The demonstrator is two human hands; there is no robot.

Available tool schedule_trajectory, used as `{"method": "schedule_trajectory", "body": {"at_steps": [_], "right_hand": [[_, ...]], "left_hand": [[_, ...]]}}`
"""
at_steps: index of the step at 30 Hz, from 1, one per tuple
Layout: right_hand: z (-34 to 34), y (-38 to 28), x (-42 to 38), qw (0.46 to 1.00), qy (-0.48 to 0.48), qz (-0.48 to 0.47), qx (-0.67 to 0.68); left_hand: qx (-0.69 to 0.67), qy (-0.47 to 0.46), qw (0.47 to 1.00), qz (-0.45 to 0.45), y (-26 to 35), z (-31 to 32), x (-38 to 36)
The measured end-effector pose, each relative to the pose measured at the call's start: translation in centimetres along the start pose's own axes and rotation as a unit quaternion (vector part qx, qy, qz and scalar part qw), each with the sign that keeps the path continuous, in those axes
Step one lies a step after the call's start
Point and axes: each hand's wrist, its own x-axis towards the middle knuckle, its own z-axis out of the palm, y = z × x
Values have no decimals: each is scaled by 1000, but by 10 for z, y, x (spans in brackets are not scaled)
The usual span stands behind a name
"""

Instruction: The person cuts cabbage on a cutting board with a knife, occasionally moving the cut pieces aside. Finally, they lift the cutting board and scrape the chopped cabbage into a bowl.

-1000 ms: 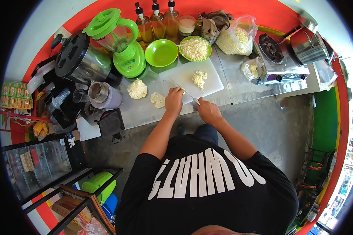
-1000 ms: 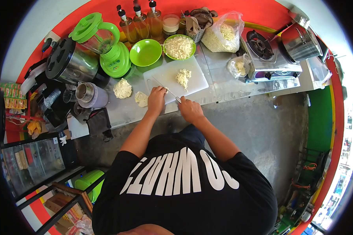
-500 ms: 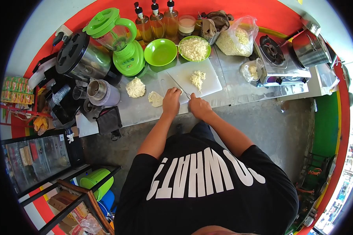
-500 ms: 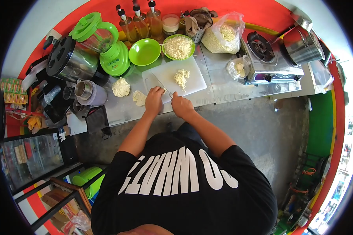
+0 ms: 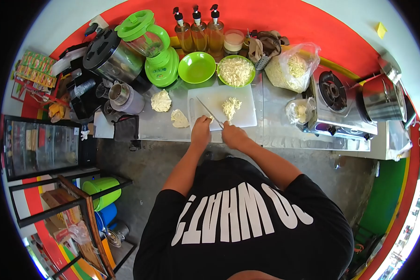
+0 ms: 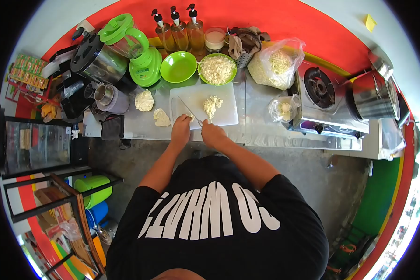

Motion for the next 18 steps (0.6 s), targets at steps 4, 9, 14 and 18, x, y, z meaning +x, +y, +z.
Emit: {"method": "schedule_trajectory", "body": {"at_steps": [4, 9, 14, 18], "right_hand": [[24, 17, -1, 1000, -1, 12, -1], [6, 16, 14, 999, -2, -48, -9], [10, 20, 0, 998, -39, -39, 4], [17, 23, 9, 998, -9, -63, -9]], "left_hand": [[-2, 22, 999, -26, 12, 5, -7], [113, 69, 991, 16, 31, 6, -11], [64, 37, 996, -42, 23, 16, -13], [47, 14, 998, -42, 13, 7, -11]]}}
